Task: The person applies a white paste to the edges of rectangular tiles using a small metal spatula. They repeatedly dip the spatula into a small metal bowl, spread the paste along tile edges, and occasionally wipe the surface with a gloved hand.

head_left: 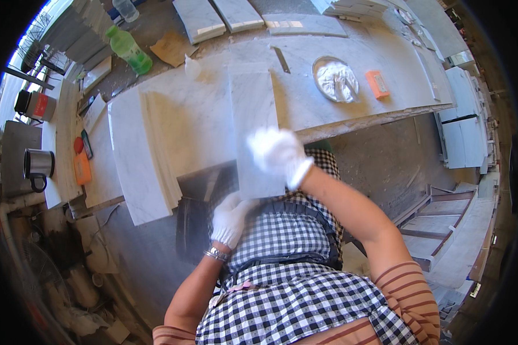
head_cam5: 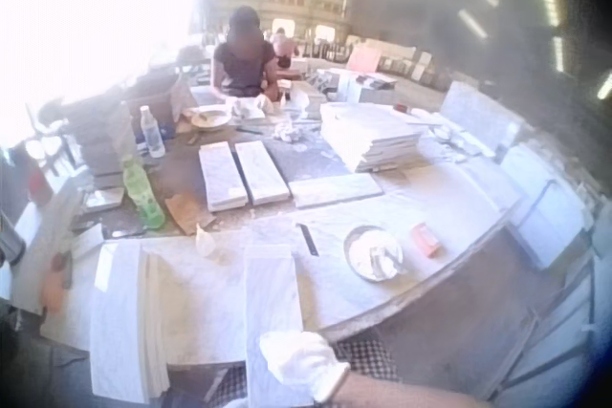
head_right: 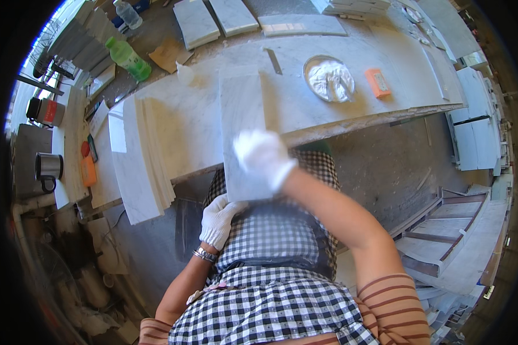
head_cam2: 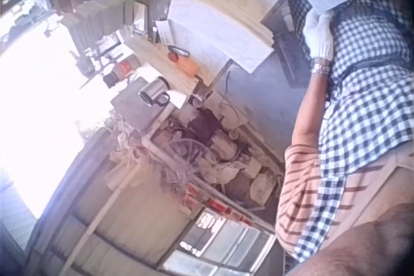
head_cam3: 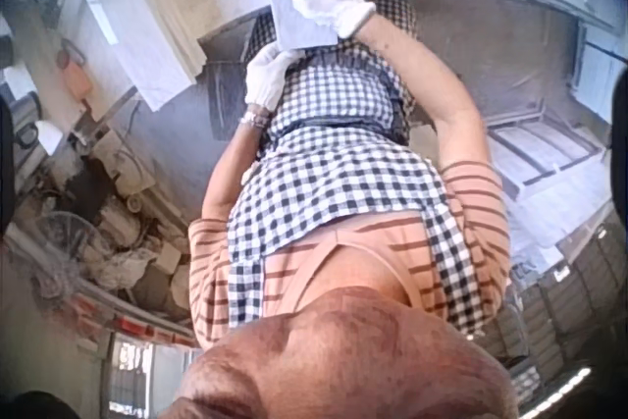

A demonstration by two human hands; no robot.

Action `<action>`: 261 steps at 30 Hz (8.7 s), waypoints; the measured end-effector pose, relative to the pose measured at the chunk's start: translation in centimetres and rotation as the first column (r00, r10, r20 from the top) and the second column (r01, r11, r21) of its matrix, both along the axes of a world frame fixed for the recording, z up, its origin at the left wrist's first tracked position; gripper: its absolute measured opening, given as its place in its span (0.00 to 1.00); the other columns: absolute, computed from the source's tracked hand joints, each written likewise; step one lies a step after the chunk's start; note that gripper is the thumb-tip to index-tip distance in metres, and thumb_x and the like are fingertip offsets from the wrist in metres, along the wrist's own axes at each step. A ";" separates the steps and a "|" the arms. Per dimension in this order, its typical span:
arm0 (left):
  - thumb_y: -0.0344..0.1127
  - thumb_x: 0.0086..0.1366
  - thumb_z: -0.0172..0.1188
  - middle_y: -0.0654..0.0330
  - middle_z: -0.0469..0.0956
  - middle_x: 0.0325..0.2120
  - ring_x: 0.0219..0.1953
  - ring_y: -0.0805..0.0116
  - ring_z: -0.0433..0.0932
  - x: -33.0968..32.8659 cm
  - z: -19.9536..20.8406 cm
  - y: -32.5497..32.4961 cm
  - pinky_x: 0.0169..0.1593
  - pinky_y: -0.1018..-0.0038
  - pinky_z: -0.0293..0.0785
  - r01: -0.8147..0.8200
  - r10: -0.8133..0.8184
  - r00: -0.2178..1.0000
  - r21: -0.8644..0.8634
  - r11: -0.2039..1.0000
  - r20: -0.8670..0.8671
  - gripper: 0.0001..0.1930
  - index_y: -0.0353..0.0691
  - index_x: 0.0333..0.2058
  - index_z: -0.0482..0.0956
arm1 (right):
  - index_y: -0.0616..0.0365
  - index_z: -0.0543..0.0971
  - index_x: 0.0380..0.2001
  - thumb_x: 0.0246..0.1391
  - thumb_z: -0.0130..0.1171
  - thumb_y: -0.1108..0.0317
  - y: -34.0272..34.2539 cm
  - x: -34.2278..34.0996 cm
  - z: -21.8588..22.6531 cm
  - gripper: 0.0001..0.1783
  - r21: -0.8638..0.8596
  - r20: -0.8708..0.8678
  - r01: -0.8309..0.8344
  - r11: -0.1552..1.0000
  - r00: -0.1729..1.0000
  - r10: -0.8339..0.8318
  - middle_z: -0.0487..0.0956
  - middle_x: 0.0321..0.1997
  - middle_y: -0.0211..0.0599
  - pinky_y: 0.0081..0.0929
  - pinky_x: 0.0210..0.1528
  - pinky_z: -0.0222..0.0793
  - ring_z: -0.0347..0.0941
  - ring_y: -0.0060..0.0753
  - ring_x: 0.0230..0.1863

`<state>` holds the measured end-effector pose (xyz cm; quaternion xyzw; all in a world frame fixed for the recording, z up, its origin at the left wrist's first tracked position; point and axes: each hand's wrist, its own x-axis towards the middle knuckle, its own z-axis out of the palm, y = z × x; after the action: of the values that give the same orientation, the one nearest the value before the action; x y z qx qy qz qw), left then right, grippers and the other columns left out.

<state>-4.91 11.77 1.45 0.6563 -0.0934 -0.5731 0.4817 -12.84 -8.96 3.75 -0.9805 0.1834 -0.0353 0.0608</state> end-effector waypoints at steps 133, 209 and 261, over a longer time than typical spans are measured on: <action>0.33 0.74 0.58 0.67 0.77 0.35 0.36 0.77 0.75 9.3 6.2 0.1 0.37 0.75 0.75 -0.388 0.448 0.852 -0.247 0.888 0.271 0.06 0.41 0.41 0.82 | 0.69 0.80 0.53 0.66 0.65 0.45 5.4 -4.2 4.5 0.33 0.941 0.255 -0.153 0.301 0.906 -0.339 0.85 0.47 0.52 0.36 0.53 0.77 0.83 0.45 0.47; 0.53 0.69 0.65 0.33 0.60 0.72 0.70 0.36 0.66 21.1 4.7 -0.7 0.71 0.54 0.64 -0.236 -0.296 0.042 0.298 0.925 0.954 0.39 0.38 0.71 0.66 | 0.50 0.69 0.73 0.54 0.64 0.33 4.7 -2.8 -0.4 0.50 0.399 -0.115 -0.259 0.880 0.938 0.328 0.60 0.81 0.43 0.88 0.73 0.30 0.45 0.58 0.83; 0.37 0.66 0.70 0.38 0.76 0.60 0.62 0.41 0.77 1.0 3.3 -6.6 0.68 0.53 0.70 0.445 -0.022 0.458 -0.208 0.871 0.889 0.31 0.32 0.64 0.72 | 0.57 0.83 0.53 0.61 0.62 0.74 -9.1 -13.8 0.9 0.16 0.252 0.685 0.634 0.731 0.417 -0.598 0.85 0.36 0.41 0.37 0.36 0.79 0.82 0.39 0.32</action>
<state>-3.92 5.16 4.76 0.7152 -0.5324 -0.1932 0.4094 -26.69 -18.10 4.68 -0.7451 0.4883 -0.4455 0.0887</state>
